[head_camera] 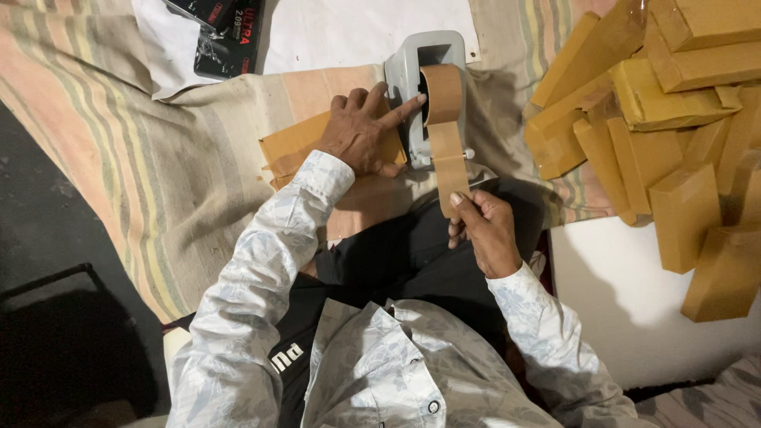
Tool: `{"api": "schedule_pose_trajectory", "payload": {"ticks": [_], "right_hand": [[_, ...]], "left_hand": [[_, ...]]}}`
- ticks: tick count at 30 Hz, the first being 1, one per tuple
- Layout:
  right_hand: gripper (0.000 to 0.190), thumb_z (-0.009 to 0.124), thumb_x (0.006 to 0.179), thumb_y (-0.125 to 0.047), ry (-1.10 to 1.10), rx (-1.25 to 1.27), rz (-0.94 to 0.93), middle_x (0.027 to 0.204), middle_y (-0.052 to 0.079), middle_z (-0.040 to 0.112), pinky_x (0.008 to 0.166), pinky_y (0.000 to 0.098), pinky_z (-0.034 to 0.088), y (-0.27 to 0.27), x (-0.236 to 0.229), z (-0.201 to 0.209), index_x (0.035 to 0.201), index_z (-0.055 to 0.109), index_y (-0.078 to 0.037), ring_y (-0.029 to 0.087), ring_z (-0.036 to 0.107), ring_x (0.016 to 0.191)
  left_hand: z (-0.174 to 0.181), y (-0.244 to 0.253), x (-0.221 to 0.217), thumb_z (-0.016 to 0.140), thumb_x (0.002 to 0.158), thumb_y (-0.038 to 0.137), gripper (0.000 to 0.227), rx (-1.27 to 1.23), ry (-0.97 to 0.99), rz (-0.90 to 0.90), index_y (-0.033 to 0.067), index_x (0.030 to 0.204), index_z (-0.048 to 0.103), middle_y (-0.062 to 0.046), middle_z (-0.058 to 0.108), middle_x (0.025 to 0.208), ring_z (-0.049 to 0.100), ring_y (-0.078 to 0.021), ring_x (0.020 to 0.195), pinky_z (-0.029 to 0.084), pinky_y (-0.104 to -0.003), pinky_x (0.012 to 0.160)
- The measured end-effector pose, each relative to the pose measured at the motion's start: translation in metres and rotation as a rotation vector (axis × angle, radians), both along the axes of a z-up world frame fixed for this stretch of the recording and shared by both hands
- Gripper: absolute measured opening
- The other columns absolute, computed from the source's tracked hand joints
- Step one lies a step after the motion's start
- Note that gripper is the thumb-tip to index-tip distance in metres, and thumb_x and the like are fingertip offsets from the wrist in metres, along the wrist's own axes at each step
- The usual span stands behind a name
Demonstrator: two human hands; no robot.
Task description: The person places small black product boxes into brown cardboard shipping boxes, closes the flaps, and seals them with packing tape using a handheld dispenser. The sealed boxes are then set aside in a growing stack.
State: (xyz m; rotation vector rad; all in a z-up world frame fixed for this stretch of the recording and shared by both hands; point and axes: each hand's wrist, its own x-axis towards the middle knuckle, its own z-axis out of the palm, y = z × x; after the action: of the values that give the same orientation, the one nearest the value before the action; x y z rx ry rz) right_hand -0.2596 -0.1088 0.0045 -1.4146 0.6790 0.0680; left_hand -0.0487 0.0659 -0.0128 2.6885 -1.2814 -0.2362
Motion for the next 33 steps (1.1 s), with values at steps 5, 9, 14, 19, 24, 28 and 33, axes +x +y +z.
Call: {"api": "schedule_pose_trajectory", "payload": {"ticks": [5,9,14,19,24,28,33], "right_hand": [[0.025,0.065,0.101,-0.021,-0.005,-0.037,0.019,0.069,0.006,0.062,0.046,0.0289,0.052,0.000,0.000,-0.018,0.090,0.065,0.002,0.012,0.060,0.054],[0.024,0.065,0.101,-0.019,-0.013,-0.064,-0.017,0.069,0.005,0.063,0.045,0.0283,0.051,0.000,0.008,-0.048,0.088,0.064,0.001,0.012,0.060,0.053],[0.021,0.064,0.102,-0.014,-0.040,-0.081,-0.001,0.067,0.007,0.062,0.042,0.0280,0.049,-0.008,0.027,-0.095,0.087,0.063,0.001,0.013,0.059,0.050],[0.013,0.060,0.095,-0.001,0.198,-0.371,0.127,0.068,0.006,0.064,0.040,0.0301,0.054,-0.002,0.041,-0.128,0.085,0.058,0.006,0.013,0.065,0.051],[0.014,0.061,0.099,-0.008,0.106,-0.240,0.293,0.071,0.007,0.064,0.041,0.0289,0.050,-0.006,0.024,-0.110,0.089,0.063,0.002,0.012,0.059,0.052],[0.013,0.062,0.101,-0.012,0.021,-0.082,0.421,0.076,0.004,0.063,0.046,0.0260,0.049,-0.013,0.006,-0.061,0.096,0.066,-0.001,0.009,0.059,0.059],[0.013,0.061,0.098,-0.011,-0.080,-0.140,0.600,0.079,0.003,0.068,0.049,0.0237,0.052,-0.008,0.028,0.000,0.103,0.068,-0.001,0.007,0.062,0.062]], "left_hand": [[-0.005,0.000,0.000,0.092,0.049,0.072,0.135,-0.028,-0.027,-0.014,0.0499,0.157,0.015,-0.019,0.043,0.148,0.052,-0.0396,0.119,0.046,-0.052,0.092],[-0.008,0.002,0.000,0.092,0.047,0.071,0.138,-0.035,-0.050,-0.018,0.0499,0.159,0.015,-0.018,0.043,0.149,0.052,-0.0393,0.120,0.045,-0.053,0.092],[-0.011,0.002,0.001,0.092,0.047,0.071,0.136,-0.038,-0.028,-0.013,0.0506,0.158,0.016,-0.018,0.042,0.151,0.050,-0.0388,0.122,0.043,-0.053,0.093],[-0.004,-0.001,0.004,0.092,0.047,0.072,0.137,0.010,-0.002,0.002,0.0515,0.158,0.015,-0.020,0.038,0.153,0.048,-0.0407,0.125,0.042,-0.053,0.096],[-0.013,0.013,-0.003,0.081,0.054,0.078,0.135,-0.075,-0.079,0.051,0.0296,0.163,0.019,-0.020,0.038,0.158,0.045,-0.0385,0.135,0.037,-0.056,0.103],[-0.027,0.046,-0.023,0.061,0.065,0.095,0.133,-0.193,-0.117,0.274,0.0060,0.158,0.029,-0.024,0.033,0.160,0.034,-0.0400,0.146,0.022,-0.066,0.115],[-0.043,0.089,-0.054,0.050,0.086,0.088,0.119,-0.218,-0.219,0.471,-0.0040,0.159,0.032,-0.027,0.029,0.165,0.022,-0.0397,0.156,0.007,-0.071,0.121]]}}
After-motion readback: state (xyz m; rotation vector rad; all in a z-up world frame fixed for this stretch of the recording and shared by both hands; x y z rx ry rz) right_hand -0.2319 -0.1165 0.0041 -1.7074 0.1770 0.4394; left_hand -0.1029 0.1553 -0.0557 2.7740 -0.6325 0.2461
